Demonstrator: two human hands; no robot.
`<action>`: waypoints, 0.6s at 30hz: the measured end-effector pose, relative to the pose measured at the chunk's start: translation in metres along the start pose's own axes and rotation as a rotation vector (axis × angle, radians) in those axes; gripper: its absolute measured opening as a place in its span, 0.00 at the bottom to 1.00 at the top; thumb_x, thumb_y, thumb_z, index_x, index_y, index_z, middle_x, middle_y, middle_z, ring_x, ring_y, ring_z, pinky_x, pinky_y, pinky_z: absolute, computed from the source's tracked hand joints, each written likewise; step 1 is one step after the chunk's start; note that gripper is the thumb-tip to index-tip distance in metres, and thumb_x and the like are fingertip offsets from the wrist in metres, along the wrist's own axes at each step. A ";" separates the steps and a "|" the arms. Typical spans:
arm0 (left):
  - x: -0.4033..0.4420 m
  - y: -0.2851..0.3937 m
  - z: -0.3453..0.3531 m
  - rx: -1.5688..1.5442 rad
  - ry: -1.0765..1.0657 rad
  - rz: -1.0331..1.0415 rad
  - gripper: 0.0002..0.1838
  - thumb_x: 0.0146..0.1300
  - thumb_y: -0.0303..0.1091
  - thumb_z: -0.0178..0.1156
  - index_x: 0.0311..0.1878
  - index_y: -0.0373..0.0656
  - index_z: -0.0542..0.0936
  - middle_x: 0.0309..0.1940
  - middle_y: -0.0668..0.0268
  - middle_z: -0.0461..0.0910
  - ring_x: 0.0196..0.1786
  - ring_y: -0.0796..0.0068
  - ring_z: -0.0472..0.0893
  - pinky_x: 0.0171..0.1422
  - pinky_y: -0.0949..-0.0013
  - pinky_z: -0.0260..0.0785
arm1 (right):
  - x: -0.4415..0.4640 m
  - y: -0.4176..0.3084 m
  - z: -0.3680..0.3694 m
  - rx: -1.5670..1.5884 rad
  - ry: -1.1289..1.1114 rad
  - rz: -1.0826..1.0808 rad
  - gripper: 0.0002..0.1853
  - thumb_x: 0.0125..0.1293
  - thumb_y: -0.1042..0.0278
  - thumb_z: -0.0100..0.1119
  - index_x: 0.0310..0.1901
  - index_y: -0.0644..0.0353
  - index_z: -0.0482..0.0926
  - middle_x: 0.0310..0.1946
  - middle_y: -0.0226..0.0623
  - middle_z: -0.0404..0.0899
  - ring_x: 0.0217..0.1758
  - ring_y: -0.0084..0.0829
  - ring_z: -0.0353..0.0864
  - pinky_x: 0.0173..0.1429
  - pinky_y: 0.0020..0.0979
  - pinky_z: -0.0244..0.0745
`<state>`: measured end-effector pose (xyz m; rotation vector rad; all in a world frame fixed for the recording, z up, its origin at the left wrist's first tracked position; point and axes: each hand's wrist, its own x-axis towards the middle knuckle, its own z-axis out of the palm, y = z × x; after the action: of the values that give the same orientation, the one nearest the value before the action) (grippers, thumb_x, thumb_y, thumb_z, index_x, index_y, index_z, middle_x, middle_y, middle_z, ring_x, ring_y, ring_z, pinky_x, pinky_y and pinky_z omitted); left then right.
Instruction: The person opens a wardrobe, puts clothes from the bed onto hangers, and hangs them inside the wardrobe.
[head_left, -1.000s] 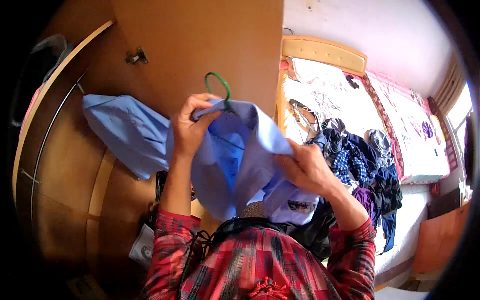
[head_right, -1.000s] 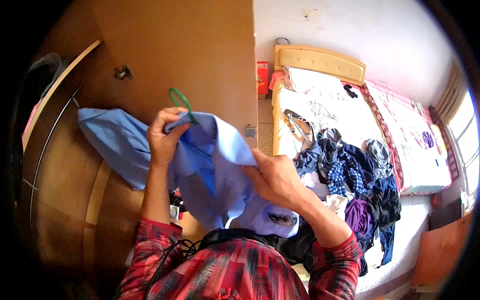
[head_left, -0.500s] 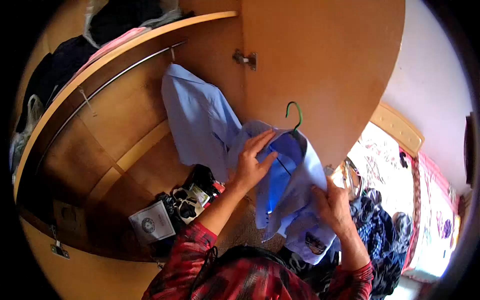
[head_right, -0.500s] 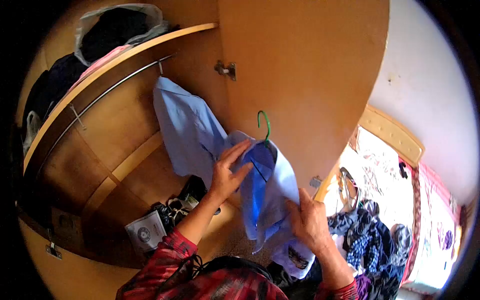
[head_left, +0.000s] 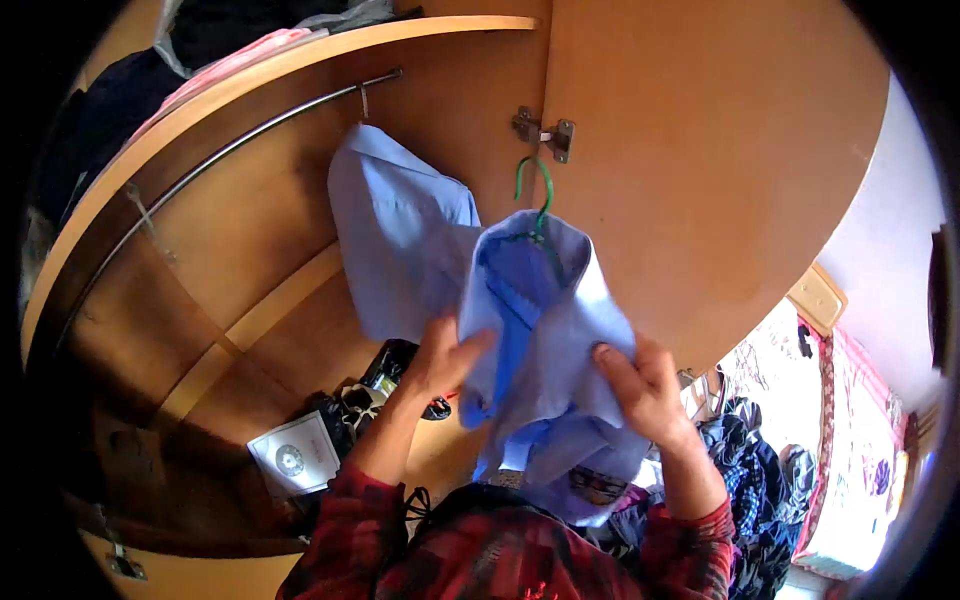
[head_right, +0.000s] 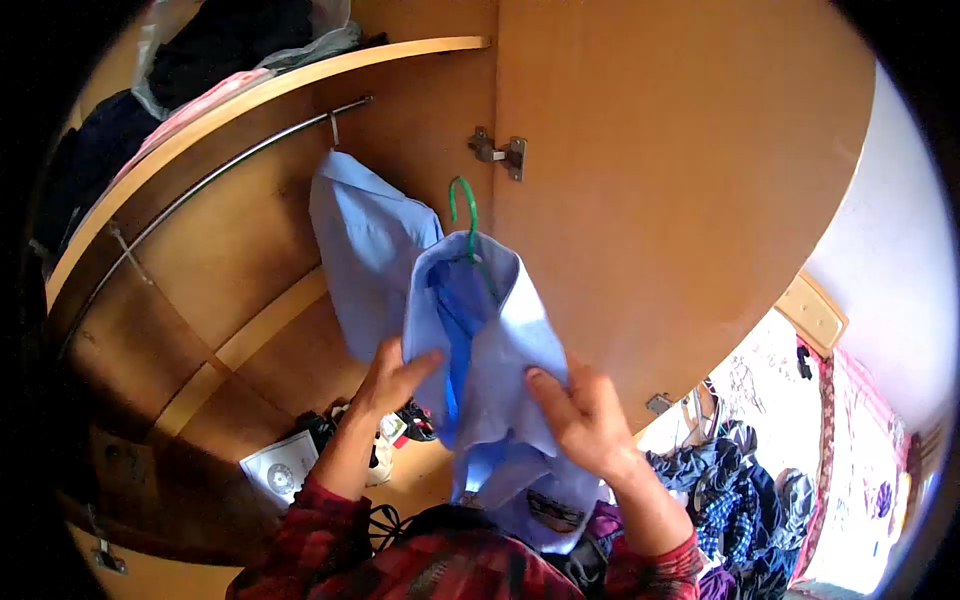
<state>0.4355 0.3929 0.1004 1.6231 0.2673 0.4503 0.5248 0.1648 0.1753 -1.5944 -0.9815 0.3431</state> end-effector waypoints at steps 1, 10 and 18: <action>-0.006 0.008 0.006 0.095 -0.057 0.203 0.16 0.60 0.32 0.58 0.49 0.34 0.75 0.41 0.58 0.80 0.46 0.71 0.77 0.52 0.66 0.68 | 0.005 0.015 0.006 -0.023 -0.038 0.054 0.12 0.68 0.69 0.49 0.47 0.68 0.72 0.32 0.33 0.76 0.37 0.22 0.72 0.40 0.28 0.68; 0.011 -0.003 -0.036 0.093 -0.144 0.137 0.28 0.55 0.41 0.65 0.56 0.33 0.72 0.45 0.55 0.79 0.49 0.65 0.78 0.55 0.66 0.68 | 0.013 0.024 0.010 0.001 0.017 -0.112 0.14 0.68 0.68 0.49 0.49 0.67 0.72 0.33 0.36 0.77 0.38 0.25 0.74 0.43 0.29 0.70; -0.019 0.013 -0.023 0.384 0.145 0.389 0.55 0.48 0.46 0.71 0.68 0.28 0.47 0.63 0.40 0.59 0.66 0.48 0.62 0.67 0.57 0.57 | 0.067 0.002 0.057 0.034 -0.091 -0.121 0.13 0.66 0.64 0.51 0.40 0.69 0.73 0.26 0.46 0.75 0.32 0.26 0.72 0.38 0.32 0.69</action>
<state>0.4073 0.4042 0.1119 2.0311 0.1504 0.8560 0.5272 0.2524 0.1770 -1.4920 -1.1309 0.3497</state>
